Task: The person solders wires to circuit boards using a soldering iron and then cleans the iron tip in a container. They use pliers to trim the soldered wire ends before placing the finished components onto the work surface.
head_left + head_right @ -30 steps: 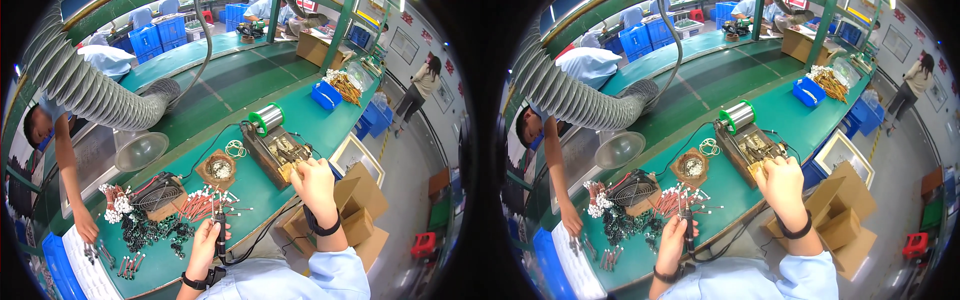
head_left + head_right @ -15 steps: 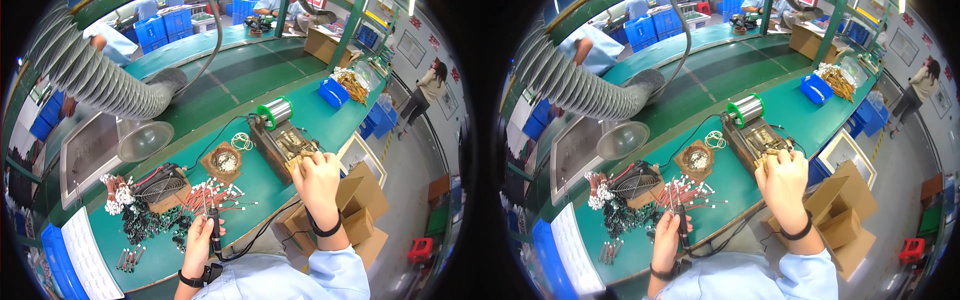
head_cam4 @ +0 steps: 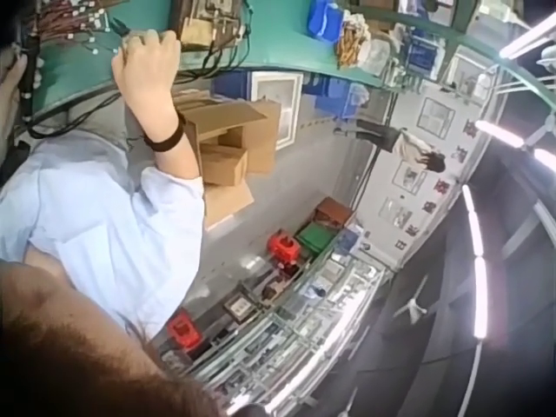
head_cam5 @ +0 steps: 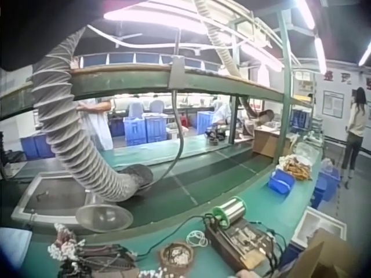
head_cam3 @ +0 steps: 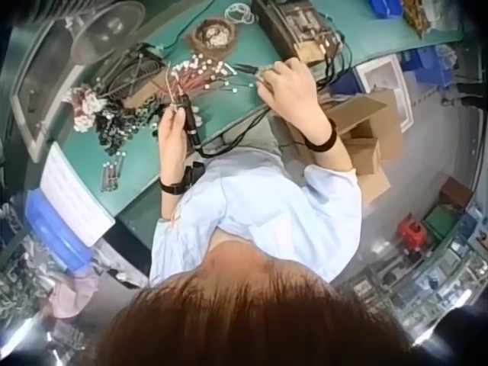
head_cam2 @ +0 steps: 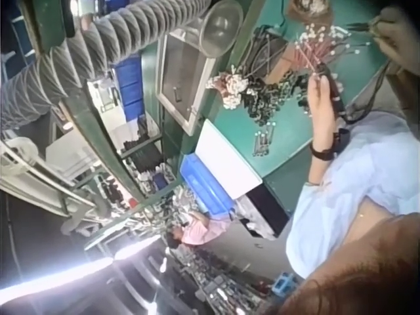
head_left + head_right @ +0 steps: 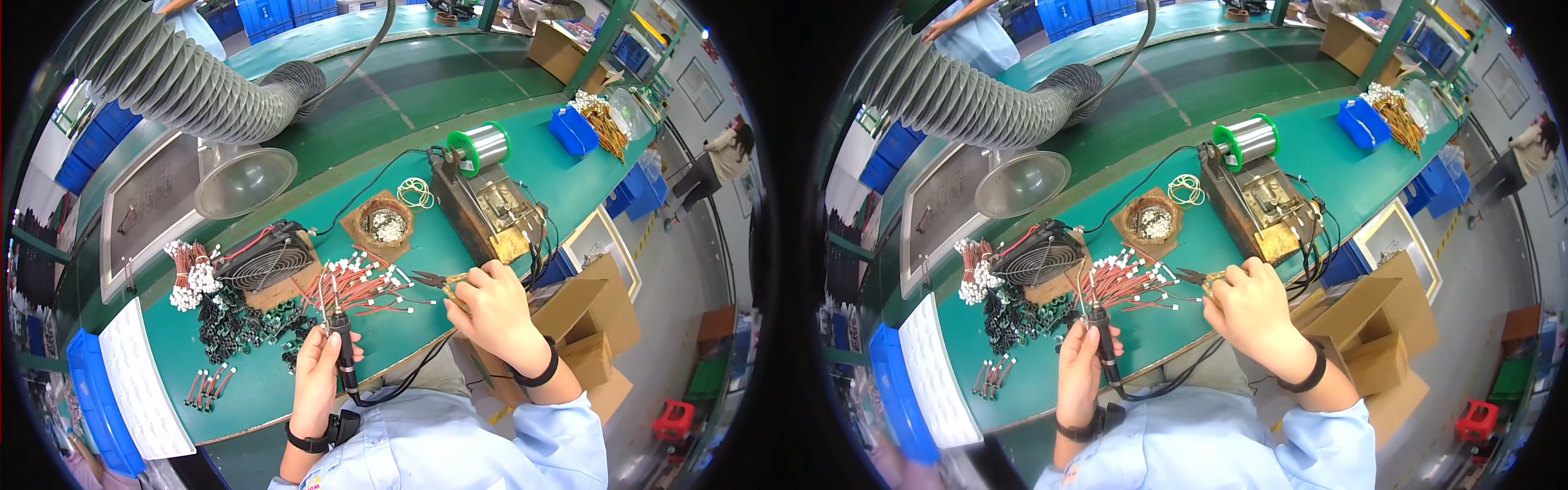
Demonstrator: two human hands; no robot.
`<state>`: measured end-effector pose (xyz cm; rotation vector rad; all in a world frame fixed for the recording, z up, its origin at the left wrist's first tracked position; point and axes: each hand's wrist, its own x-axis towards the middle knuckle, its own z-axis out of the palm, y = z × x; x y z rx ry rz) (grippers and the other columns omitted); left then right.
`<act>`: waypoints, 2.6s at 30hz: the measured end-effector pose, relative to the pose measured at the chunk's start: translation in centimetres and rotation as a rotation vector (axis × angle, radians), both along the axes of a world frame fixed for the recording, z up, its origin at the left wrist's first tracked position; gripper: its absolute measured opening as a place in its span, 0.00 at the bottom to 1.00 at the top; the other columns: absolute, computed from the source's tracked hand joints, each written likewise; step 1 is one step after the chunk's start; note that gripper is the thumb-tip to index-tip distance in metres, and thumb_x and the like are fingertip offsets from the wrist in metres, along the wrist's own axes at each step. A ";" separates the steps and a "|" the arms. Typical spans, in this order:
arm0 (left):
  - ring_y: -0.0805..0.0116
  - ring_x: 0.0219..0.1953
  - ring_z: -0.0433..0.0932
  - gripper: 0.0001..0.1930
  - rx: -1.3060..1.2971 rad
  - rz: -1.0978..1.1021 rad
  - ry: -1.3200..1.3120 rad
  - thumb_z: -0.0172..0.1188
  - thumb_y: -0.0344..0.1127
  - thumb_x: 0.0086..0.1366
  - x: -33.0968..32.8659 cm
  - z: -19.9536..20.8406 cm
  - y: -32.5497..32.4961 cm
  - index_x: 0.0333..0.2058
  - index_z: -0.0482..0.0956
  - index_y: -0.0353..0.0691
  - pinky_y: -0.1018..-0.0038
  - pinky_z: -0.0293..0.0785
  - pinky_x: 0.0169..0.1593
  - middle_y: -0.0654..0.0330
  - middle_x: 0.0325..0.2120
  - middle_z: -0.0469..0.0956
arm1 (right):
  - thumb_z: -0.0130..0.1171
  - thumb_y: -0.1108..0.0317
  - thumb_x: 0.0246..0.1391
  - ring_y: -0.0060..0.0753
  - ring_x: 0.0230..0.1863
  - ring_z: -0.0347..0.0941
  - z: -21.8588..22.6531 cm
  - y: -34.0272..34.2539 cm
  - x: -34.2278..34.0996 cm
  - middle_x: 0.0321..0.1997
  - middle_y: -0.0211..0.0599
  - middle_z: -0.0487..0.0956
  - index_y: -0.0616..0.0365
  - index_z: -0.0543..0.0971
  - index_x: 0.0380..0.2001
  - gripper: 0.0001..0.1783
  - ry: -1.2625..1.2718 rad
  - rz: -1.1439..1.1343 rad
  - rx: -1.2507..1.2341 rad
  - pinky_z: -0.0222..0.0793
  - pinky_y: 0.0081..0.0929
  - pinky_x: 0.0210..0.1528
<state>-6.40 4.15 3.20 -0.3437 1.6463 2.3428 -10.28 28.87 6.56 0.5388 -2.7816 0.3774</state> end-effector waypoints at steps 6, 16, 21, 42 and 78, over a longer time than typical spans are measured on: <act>0.73 0.32 0.75 0.10 0.023 -0.053 0.004 0.46 0.36 0.67 0.3 -0.7 0.4 0.40 0.68 0.35 0.76 0.73 0.39 0.56 0.35 0.76 | 0.62 0.63 0.36 0.37 0.28 0.65 -0.7 -2.0 -1.1 0.20 0.33 0.71 0.55 0.77 0.15 0.08 0.023 -0.041 0.066 0.63 0.33 0.32; 0.73 0.33 0.75 0.10 0.038 -0.136 -0.014 0.46 0.35 0.67 0.0 -0.9 1.1 0.40 0.68 0.34 0.76 0.73 0.40 0.56 0.35 0.76 | 0.60 0.67 0.40 0.34 0.22 0.62 -0.7 0.8 -1.1 0.17 0.33 0.68 0.59 0.73 0.14 0.10 -0.130 -0.056 -0.196 0.59 0.29 0.27; 0.73 0.34 0.75 0.11 0.137 -0.219 -0.071 0.45 0.36 0.68 -0.7 -0.6 2.2 0.41 0.68 0.34 0.77 0.73 0.41 0.57 0.36 0.75 | 0.59 0.70 0.47 0.31 0.22 0.60 -1.5 0.3 0.6 0.18 0.34 0.65 0.62 0.68 0.15 0.13 -0.377 -0.074 -0.963 0.56 0.27 0.27; 0.73 0.35 0.75 0.11 0.015 -0.198 0.035 0.47 0.34 0.67 0.0 -0.3 3.1 0.43 0.68 0.34 0.77 0.72 0.42 0.58 0.37 0.75 | 0.55 0.73 0.49 0.25 0.23 0.55 -1.0 -1.4 0.9 0.18 0.31 0.61 0.64 0.65 0.16 0.13 -0.308 0.024 -0.918 0.52 0.23 0.26; 0.71 0.36 0.76 0.11 -0.211 -0.138 0.285 0.48 0.29 0.65 0.8 -0.2 3.0 0.44 0.67 0.31 0.77 0.73 0.41 0.55 0.36 0.76 | 0.60 0.69 0.45 0.29 0.21 0.58 4.7 1.1 1.0 0.15 0.31 0.62 0.60 0.71 0.15 0.12 -0.506 0.201 -0.619 0.54 0.26 0.25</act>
